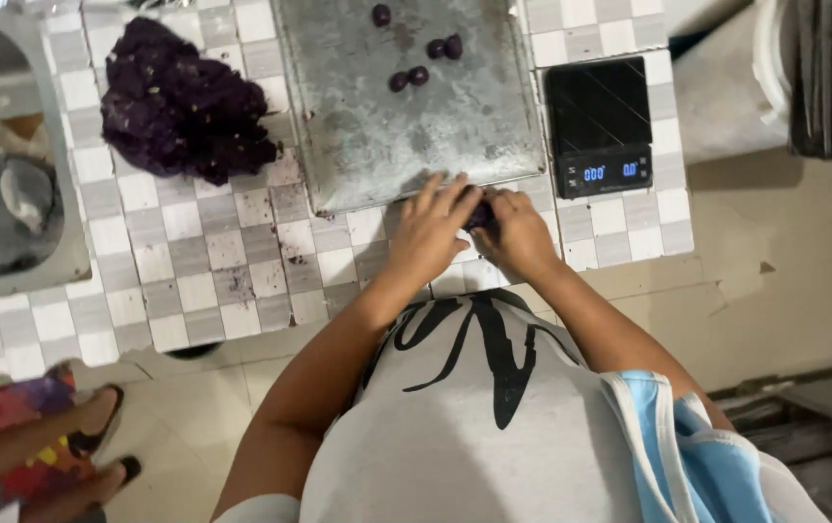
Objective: Weighing small portions of purple dough on a digital scale and rolling them into balls on a tray.
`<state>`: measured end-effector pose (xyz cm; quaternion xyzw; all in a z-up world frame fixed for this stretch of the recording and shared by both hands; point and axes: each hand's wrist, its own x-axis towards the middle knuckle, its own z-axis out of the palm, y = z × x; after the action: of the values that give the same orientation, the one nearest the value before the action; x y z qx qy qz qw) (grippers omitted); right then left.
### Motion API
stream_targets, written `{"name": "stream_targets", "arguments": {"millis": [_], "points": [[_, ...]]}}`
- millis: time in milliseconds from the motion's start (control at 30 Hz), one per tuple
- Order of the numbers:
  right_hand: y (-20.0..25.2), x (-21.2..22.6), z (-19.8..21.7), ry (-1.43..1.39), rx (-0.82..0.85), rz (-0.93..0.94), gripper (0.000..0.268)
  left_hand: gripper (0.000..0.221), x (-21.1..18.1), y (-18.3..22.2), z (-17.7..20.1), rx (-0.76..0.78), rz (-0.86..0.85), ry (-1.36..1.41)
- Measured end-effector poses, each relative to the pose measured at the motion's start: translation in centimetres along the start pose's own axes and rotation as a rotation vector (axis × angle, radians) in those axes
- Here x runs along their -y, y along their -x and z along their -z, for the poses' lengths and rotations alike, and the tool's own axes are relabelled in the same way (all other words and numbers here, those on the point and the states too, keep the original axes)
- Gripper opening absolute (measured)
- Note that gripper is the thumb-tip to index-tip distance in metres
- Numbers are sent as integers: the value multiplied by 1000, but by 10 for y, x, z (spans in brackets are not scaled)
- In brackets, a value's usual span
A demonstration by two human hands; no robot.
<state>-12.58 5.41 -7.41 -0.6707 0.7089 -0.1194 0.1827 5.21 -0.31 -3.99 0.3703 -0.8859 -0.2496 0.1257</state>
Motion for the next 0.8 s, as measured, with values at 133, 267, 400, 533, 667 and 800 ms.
{"name": "stream_targets", "arguments": {"millis": [133,267,400,533,667,800], "points": [[7,23,20,-28,-70,9,31,68,6,-14,-25,27,-199,-213],[18,10,23,-210,-132,-5,20,43,11,-12,-37,-94,-214,-194],[14,0,46,-342,-180,40,21,36,2,-9,-36,-179,-148,-170],[2,-23,75,-732,-294,-121,28,34,-13,-6,-28,-142,35,-183],[-4,-28,113,-1025,-172,-234,29,66,-60,-13,5,-26,170,-21],[-7,-29,107,-1116,-4,-110,50,71,-91,-32,9,-213,17,254]]}}
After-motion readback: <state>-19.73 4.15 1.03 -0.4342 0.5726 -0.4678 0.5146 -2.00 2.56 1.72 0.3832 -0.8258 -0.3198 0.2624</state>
